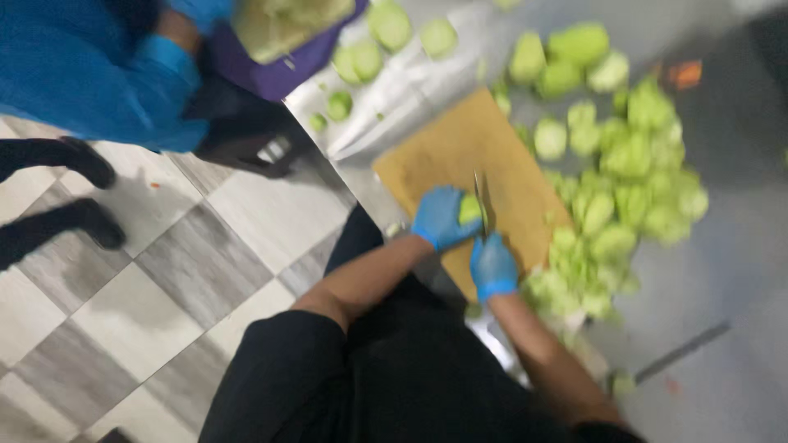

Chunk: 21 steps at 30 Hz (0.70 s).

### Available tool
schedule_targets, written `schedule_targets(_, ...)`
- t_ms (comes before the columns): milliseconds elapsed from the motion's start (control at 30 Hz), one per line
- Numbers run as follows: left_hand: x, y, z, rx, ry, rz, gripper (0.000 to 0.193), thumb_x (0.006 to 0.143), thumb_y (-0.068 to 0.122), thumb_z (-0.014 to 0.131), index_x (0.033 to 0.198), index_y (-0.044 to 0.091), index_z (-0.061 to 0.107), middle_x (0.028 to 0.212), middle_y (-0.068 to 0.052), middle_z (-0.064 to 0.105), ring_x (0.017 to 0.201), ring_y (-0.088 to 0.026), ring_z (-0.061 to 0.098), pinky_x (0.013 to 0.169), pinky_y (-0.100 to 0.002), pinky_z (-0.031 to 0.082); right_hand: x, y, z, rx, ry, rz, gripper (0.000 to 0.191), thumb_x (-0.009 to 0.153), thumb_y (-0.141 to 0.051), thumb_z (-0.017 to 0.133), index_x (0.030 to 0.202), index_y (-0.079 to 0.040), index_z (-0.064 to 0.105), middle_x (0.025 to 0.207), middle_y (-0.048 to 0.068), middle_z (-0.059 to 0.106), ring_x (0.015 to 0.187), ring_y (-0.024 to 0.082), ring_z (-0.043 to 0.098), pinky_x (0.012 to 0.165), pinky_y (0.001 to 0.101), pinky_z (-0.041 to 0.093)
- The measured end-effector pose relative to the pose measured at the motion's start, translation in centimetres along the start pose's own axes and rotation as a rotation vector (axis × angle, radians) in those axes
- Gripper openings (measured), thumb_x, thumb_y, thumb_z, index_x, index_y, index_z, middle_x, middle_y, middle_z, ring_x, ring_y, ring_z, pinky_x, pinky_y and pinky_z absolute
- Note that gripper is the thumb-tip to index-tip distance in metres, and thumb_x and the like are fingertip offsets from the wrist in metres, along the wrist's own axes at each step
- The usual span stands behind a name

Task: The person slices green vegetables into thin rounds on a wooden cutting board using a knife. Sliced pieces accumulate on the board and are periodically moved aside. A coworker also slices vegetables nearby.

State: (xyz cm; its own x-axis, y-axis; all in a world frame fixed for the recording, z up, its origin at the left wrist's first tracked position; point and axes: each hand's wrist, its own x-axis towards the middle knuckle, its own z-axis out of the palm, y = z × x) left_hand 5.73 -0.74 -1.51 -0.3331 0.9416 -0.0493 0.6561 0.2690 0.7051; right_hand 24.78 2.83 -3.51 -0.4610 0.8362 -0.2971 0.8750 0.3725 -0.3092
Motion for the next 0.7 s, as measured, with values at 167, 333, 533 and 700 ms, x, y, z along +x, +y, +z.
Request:
schedule_targets(167, -1.8, -0.9, 2.6, -0.069, 0.132, 0.095, 0.059, 0.077, 0.050, 0.074, 0.110, 0.004, 0.062, 0.099, -0.020, 0.064, 0.090, -0.042, 0.059, 0.080, -0.053, 0.046, -1.7, 1.1, 1.8, 0.073, -0.113, 0.026, 0.040, 0.100, -0.025, 0.055, 0.121, 0.009, 0.052, 0.083, 0.033, 0.069, 0.077, 0.053, 0.067, 0.069, 0.0633, 0.052)
schedule_targets(333, -2.1, -1.3, 2.2, -0.064, 0.183, 0.166, 0.061, 0.081, 0.054, 0.071, 0.114, 0.004, 0.061, 0.103, -0.020, 0.063, 0.094, -0.042, 0.058, 0.084, -0.053, 0.045, 0.5, 1.6, 0.6, 0.180, -0.114, -0.048, 0.029, 0.099, -0.023, 0.059, 0.109, 0.005, 0.058, 0.088, 0.032, 0.069, 0.083, 0.051, 0.068, 0.073, 0.0607, 0.053)
schedule_targets(533, -2.1, -1.9, 2.5, -0.032, 0.156, 0.163, 0.060, 0.083, 0.055, 0.067, 0.114, 0.004, 0.061, 0.103, -0.020, 0.063, 0.095, -0.042, 0.058, 0.085, -0.053, 0.046, -1.6, 1.4, -4.4, 0.263, -0.037, -0.090, 0.031, 0.104, -0.029, 0.060, 0.102, 0.002, 0.057, 0.085, 0.028, 0.069, 0.081, 0.051, 0.067, 0.069, 0.0613, 0.051)
schedule_targets(700, -2.5, -2.1, 3.0, -0.031, 0.162, 0.163, 0.060, 0.084, 0.053, 0.067, 0.115, 0.003, 0.060, 0.103, -0.021, 0.062, 0.094, -0.042, 0.056, 0.084, -0.053, 0.045, -4.6, -2.5, -6.6, 0.105, -0.091, -0.021, 0.032, 0.106, -0.031, 0.056, 0.108, 0.001, 0.054, 0.083, 0.028, 0.069, 0.076, 0.051, 0.067, 0.068, 0.0622, 0.051)
